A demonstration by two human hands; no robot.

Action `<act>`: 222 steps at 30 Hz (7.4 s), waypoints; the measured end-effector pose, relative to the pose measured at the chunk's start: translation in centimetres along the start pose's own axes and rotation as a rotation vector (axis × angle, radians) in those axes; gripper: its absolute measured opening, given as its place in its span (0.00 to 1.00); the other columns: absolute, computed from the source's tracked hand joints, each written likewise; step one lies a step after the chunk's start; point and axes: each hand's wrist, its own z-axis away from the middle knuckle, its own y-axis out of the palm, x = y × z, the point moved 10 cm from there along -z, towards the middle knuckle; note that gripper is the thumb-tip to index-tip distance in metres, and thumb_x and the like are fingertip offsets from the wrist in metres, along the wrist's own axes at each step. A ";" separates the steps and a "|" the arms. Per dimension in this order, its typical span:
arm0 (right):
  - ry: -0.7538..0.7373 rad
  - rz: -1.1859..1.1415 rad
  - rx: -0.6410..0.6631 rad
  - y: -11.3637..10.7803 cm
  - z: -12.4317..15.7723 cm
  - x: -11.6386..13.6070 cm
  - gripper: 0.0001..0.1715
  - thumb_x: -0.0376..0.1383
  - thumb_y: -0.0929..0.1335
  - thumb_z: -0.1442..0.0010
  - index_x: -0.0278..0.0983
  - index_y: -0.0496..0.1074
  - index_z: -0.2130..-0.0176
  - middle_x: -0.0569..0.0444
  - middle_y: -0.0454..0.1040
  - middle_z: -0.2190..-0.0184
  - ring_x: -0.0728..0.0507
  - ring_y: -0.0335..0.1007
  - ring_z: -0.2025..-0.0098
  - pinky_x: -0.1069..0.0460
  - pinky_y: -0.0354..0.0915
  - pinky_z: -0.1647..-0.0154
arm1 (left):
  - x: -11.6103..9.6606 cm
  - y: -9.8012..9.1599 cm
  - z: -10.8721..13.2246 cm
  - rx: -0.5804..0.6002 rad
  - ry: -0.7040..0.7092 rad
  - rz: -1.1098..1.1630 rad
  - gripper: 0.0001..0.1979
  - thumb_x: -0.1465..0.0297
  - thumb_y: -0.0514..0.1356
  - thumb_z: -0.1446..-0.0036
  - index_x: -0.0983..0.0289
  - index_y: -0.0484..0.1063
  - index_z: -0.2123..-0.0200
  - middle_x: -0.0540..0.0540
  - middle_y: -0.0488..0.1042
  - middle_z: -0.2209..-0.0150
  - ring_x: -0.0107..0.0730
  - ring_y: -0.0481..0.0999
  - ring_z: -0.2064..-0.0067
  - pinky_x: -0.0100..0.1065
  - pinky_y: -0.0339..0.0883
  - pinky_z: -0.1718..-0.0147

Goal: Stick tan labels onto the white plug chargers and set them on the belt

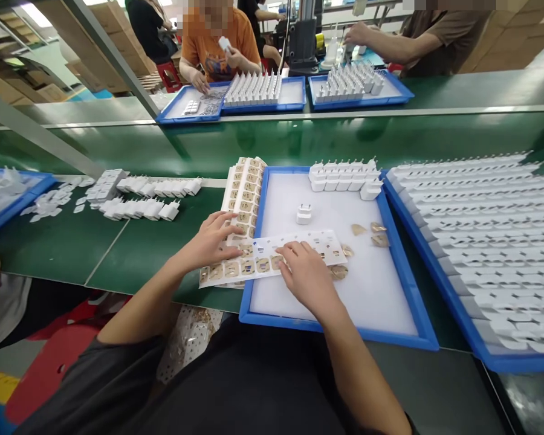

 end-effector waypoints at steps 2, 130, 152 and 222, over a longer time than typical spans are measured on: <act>0.026 0.059 0.019 0.1 0.2 -1.4 0.17 0.31 0.65 0.33 0.35 0.75 0.47 0.43 0.78 0.49 0.32 0.73 0.48 0.36 0.71 0.47 | 0.1 0.4 0.1 0.020 0.007 -0.006 0.18 0.58 0.67 0.41 0.55 0.75 0.49 0.59 0.62 0.32 0.59 0.53 0.29 0.62 0.54 0.34; 0.200 -1.140 -0.463 -3.8 2.7 0.3 0.04 0.38 0.73 0.36 0.41 0.75 0.64 0.55 0.74 0.68 0.46 0.72 0.64 0.50 0.72 0.62 | -11.7 -2.8 3.2 -0.405 0.389 0.463 0.27 0.67 0.66 0.38 0.57 0.68 0.37 0.61 0.80 0.47 0.43 0.80 0.48 0.43 0.75 0.49; 0.248 -1.113 -0.453 -3.1 2.5 0.1 0.04 0.38 0.73 0.37 0.41 0.75 0.64 0.56 0.75 0.66 0.46 0.73 0.63 0.52 0.72 0.62 | -11.5 -2.7 3.0 -0.394 0.399 0.449 0.26 0.68 0.67 0.38 0.57 0.69 0.37 0.61 0.80 0.48 0.43 0.80 0.47 0.44 0.74 0.47; 0.087 -1.205 -0.548 -2.1 1.9 2.4 0.11 0.29 0.69 0.39 0.45 0.76 0.60 0.54 0.68 0.60 0.45 0.66 0.56 0.51 0.64 0.63 | -12.8 -4.0 5.1 -0.757 0.446 0.313 0.19 0.74 0.68 0.40 0.59 0.69 0.47 0.59 0.79 0.52 0.39 0.81 0.49 0.43 0.79 0.52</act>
